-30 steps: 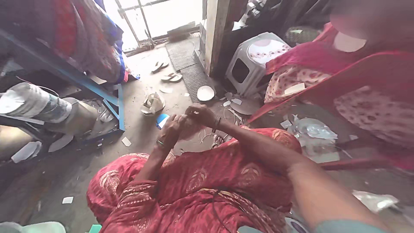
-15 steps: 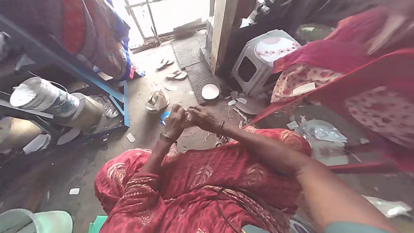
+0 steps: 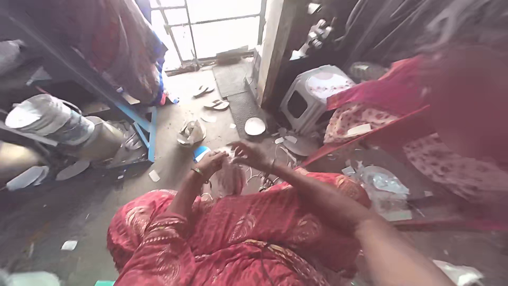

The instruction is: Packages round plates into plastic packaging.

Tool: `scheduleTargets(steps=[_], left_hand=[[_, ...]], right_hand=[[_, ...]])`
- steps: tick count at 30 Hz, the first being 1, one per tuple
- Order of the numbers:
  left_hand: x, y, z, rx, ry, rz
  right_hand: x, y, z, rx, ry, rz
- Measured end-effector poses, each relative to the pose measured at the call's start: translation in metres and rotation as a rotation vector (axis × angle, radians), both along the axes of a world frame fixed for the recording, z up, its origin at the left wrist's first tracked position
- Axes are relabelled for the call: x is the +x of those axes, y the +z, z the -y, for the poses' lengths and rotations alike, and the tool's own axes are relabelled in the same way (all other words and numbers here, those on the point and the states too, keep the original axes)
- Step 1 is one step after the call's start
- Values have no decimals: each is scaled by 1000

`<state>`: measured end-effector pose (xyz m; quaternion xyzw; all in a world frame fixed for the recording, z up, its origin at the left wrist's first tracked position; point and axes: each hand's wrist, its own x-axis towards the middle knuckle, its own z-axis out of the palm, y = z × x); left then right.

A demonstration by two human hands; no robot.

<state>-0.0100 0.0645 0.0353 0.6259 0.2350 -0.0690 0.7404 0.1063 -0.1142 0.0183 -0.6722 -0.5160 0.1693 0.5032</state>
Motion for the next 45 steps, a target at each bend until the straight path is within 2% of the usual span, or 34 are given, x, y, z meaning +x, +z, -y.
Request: scheduleTargets(steps=[3,6,10,12,14,17,18,22,24,29,33,35,37,38,39,41,43,45], left_hand=[[3,1,6,-26,-46,69],[-5,8,14,-65,1,123],[-9,23,26,-84,60,159],[-13,29,29,3,7,192],[-18,32,25,323,-128,282],[-22,31,22,1084,-293,570],[-24,31,23,1260,-294,670],[-33,44,14,1694,-434,790],[-34,54,6,1812,-473,840],[-38,99,-2,1764,-558,990],[-43,89,-11,1723,-569,1015],[-48,82,-2,1666,-585,869],[-56,85,19,1587,-645,583],[-55,80,19,1573,-669,517],[-49,62,8,1600,-651,567],[-37,44,0,1548,-615,492],[-30,46,9,1385,-539,287],[-23,44,19,1144,-421,204]], right_hand=[[0,-12,-3,-27,0,-244],[-10,-1,-5,26,-92,-292],[-21,1,-4,200,-189,-452],[-23,6,-2,277,-190,-492],[-25,11,-1,289,-188,-463],[-26,14,4,250,-178,-277],[-26,13,4,239,-184,-206],[-35,29,8,210,-209,-27],[-39,42,12,269,-189,64],[-57,83,31,335,-153,228],[-68,93,60,233,-167,336],[-69,82,69,212,-191,347],[-70,68,72,194,-200,353],[-70,61,72,178,-208,358],[-69,55,70,163,-214,369],[-66,45,63,129,-207,400],[-66,40,54,70,-171,372],[-69,37,46,-21,-117,326]])
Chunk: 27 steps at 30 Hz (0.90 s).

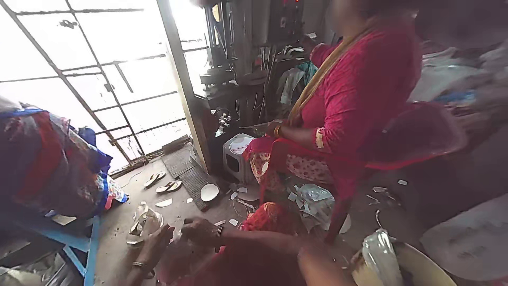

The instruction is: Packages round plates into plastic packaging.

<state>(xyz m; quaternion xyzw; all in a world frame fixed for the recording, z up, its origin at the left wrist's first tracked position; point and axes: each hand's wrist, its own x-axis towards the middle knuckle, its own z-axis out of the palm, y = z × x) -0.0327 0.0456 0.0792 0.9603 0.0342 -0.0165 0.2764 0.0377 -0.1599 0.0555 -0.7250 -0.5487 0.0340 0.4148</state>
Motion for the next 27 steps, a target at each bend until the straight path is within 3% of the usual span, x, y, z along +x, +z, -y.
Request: scheduleTargets(steps=[2,5,9,12,16,20,24,27], left_hand=[[4,-10,8,-178,113,-20],[6,-33,17,-322,211,-19],[-6,-49,24,-515,280,-25],[-10,-60,20,-598,232,-59],[-12,-55,19,-325,44,-60],[-11,-55,30,-204,-90,69],[-7,-82,24,-3,-155,180],[-21,-49,46,140,-102,121]], right_hand=[[-7,-1,-7,-84,47,-65],[-14,-11,-13,2,29,7],[-4,-42,-24,145,-59,49],[-4,-44,-22,170,-98,42],[14,-54,-22,89,-175,121],[22,-58,-21,183,-157,-146],[19,-60,-18,130,-154,-167],[20,-54,-14,78,-150,-103]])
